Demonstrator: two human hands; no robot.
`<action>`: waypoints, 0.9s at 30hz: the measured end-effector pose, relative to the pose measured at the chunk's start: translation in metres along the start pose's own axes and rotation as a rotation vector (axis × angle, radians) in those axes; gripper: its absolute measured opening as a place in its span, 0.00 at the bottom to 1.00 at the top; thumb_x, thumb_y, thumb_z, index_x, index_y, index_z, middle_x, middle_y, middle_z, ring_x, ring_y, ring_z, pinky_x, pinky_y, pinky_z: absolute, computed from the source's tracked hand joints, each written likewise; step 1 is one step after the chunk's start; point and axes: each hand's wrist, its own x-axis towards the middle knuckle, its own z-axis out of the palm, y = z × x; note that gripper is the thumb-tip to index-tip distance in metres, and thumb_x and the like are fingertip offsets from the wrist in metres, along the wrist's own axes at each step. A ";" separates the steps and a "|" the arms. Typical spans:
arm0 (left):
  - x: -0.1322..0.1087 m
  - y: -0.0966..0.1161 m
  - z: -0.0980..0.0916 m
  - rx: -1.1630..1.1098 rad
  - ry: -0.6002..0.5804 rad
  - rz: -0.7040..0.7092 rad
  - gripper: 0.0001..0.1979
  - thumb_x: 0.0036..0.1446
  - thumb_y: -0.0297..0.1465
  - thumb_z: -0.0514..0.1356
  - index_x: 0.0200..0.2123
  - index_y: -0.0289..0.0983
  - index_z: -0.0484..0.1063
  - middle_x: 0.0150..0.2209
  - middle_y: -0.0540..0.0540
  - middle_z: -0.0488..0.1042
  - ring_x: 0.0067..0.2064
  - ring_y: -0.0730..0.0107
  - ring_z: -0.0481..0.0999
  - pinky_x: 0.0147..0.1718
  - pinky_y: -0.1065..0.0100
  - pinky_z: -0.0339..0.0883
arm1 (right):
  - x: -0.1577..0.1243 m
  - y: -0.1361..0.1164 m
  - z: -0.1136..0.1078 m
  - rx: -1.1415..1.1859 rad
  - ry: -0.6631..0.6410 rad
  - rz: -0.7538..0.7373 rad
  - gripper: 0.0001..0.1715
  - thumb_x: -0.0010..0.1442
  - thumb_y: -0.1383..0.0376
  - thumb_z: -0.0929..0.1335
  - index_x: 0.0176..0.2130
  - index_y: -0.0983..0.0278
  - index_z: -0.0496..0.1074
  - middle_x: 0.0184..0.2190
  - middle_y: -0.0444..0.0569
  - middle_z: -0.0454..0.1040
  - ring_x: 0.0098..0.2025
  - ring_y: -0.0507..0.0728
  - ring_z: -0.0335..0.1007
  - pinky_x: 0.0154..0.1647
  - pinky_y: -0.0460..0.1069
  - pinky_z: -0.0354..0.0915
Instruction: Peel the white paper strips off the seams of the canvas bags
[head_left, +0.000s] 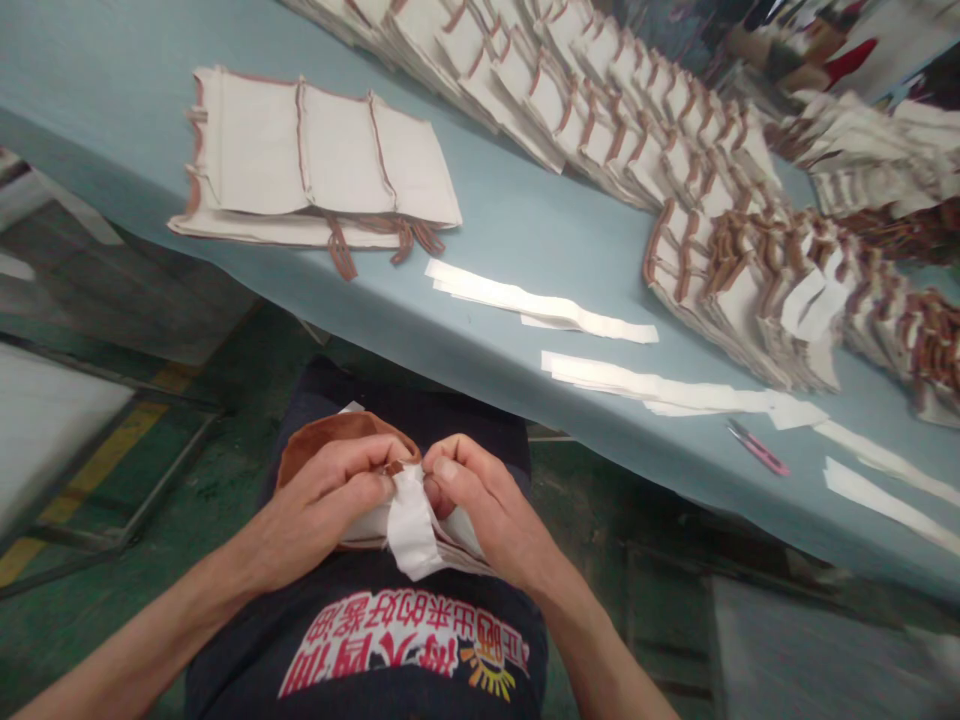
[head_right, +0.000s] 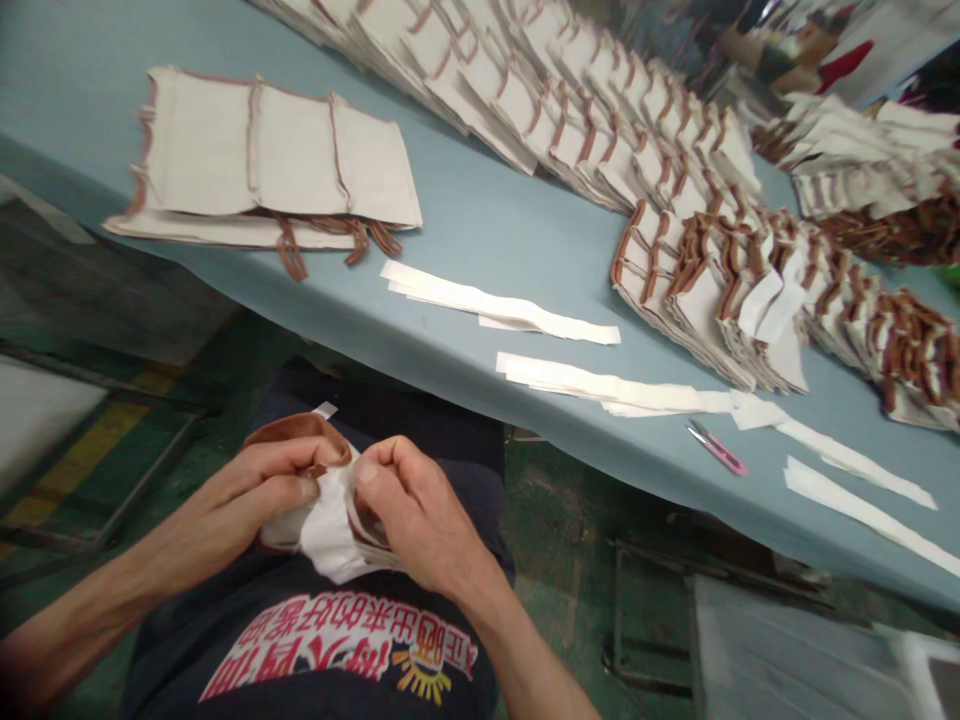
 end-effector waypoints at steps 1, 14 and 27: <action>-0.001 -0.001 0.000 -0.007 -0.011 -0.016 0.11 0.63 0.35 0.58 0.33 0.39 0.78 0.29 0.54 0.74 0.28 0.71 0.69 0.26 0.72 0.62 | -0.007 -0.001 0.002 -0.105 0.016 -0.014 0.14 0.63 0.51 0.70 0.39 0.59 0.71 0.30 0.41 0.74 0.32 0.55 0.69 0.38 0.50 0.64; -0.006 0.008 -0.002 0.137 -0.116 0.017 0.14 0.65 0.38 0.57 0.31 0.39 0.77 0.32 0.50 0.77 0.32 0.63 0.75 0.30 0.69 0.68 | -0.022 0.025 0.017 -0.534 0.225 -0.190 0.04 0.57 0.64 0.70 0.33 0.58 0.69 0.25 0.39 0.71 0.27 0.53 0.67 0.32 0.48 0.56; -0.009 -0.001 0.008 0.239 0.020 0.089 0.22 0.74 0.42 0.55 0.28 0.40 0.72 0.27 0.51 0.70 0.28 0.67 0.70 0.26 0.69 0.65 | -0.032 0.010 0.022 -0.641 0.216 -0.294 0.06 0.62 0.67 0.74 0.38 0.58 0.74 0.32 0.44 0.81 0.33 0.57 0.77 0.37 0.50 0.64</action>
